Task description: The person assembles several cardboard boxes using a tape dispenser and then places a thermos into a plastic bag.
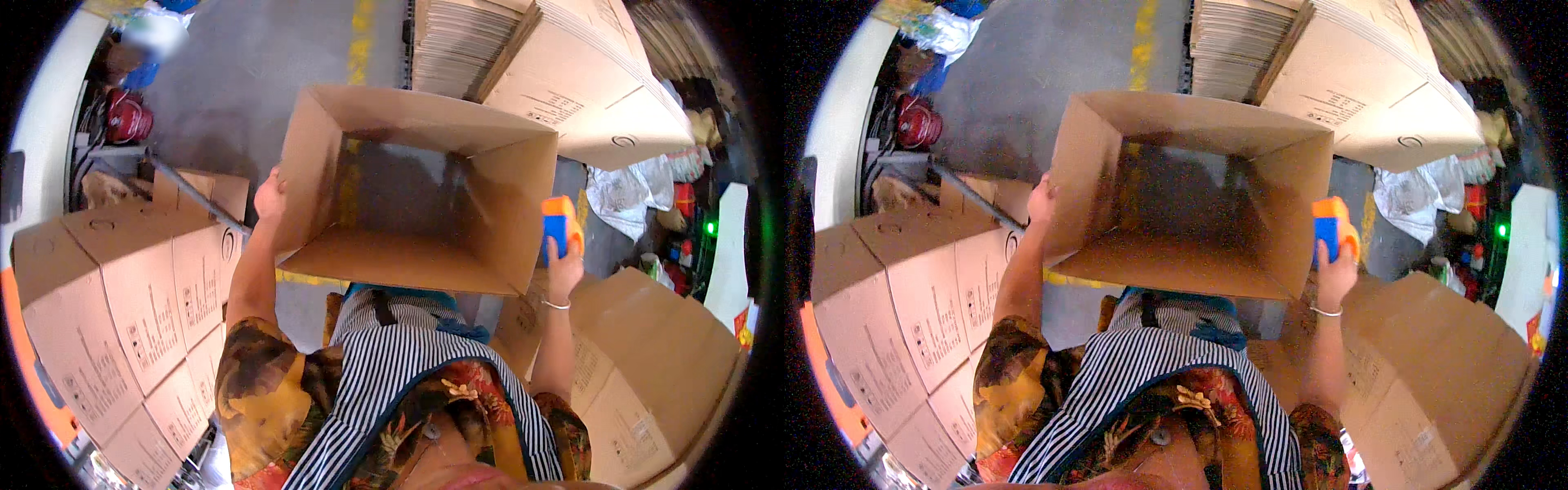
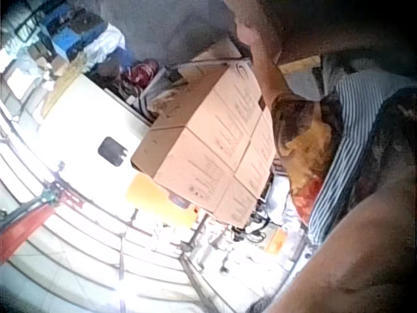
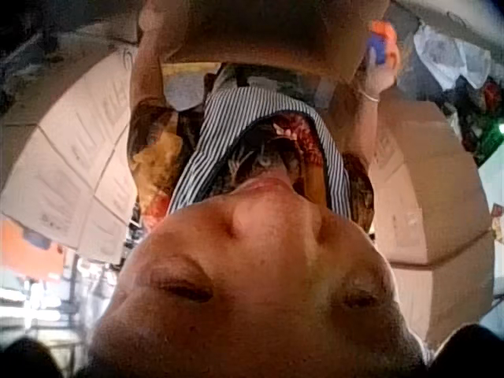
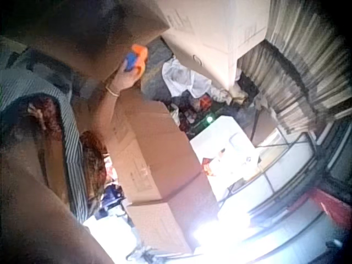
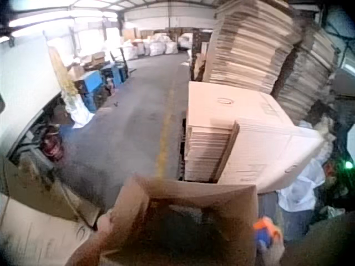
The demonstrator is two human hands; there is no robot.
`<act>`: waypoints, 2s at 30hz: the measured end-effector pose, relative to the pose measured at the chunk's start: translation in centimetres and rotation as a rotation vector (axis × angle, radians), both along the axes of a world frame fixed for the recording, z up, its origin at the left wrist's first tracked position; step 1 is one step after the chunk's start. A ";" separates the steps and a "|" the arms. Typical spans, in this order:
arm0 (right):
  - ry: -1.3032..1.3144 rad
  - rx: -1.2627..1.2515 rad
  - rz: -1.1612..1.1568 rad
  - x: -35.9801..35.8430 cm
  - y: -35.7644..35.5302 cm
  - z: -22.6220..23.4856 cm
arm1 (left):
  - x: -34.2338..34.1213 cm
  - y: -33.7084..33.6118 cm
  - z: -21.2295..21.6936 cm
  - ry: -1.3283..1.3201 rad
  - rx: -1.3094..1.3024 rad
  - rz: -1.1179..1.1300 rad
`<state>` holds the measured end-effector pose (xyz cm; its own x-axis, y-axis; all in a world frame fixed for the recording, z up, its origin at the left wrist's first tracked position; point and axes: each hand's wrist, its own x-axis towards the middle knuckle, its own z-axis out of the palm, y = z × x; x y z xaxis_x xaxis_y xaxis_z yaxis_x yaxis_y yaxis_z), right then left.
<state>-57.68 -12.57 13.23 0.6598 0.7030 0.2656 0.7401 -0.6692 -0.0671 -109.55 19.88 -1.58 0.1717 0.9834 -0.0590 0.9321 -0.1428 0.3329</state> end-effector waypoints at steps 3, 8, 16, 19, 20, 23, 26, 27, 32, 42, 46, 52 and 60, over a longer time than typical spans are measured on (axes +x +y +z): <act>0.177 0.004 -0.362 2.6 -2.6 -0.1 | 0.2 1.3 0.4 0.041 -0.036 0.057; 0.747 0.176 -0.129 -0.3 -2.0 -5.9 | 7.7 0.1 2.9 -0.023 0.072 0.019; 0.699 -0.601 0.283 -8.7 10.3 -22.8 | 13.1 -1.8 3.1 -0.112 0.325 -0.001; 0.772 -0.705 0.297 -8.7 12.2 -23.9 | 7.4 -0.9 2.2 -0.308 0.152 0.083; 0.797 -0.694 0.310 -8.1 12.1 -24.3 | 5.8 -1.0 2.2 -0.389 0.107 0.129; 0.883 -0.553 0.319 -4.9 10.0 -27.4 | 2.4 -7.2 3.2 0.183 0.174 -0.111; 1.036 -0.540 0.176 -2.0 9.8 -30.2 | 3.0 -12.0 3.7 0.233 0.073 -0.203; 1.037 -0.544 0.233 -1.3 9.8 -30.3 | 4.0 -12.3 4.0 0.251 0.051 -0.219; 0.969 -0.633 0.367 -0.3 9.5 -30.0 | 7.9 -7.8 4.3 0.243 -0.083 -0.176; 1.238 -0.391 0.574 1.1 16.4 -18.2 | 3.5 -10.6 3.5 0.264 -0.025 -0.103; 1.683 0.233 0.040 0.5 26.7 -15.3 | 5.2 -9.5 4.3 0.289 -0.216 -0.150; 1.578 -0.093 0.251 1.5 24.0 -10.1 | 8.6 -10.1 3.3 0.309 -0.476 -0.534; 0.767 0.179 0.256 10.4 26.7 -3.0 | 17.0 -11.4 -16.3 0.701 -0.678 -0.726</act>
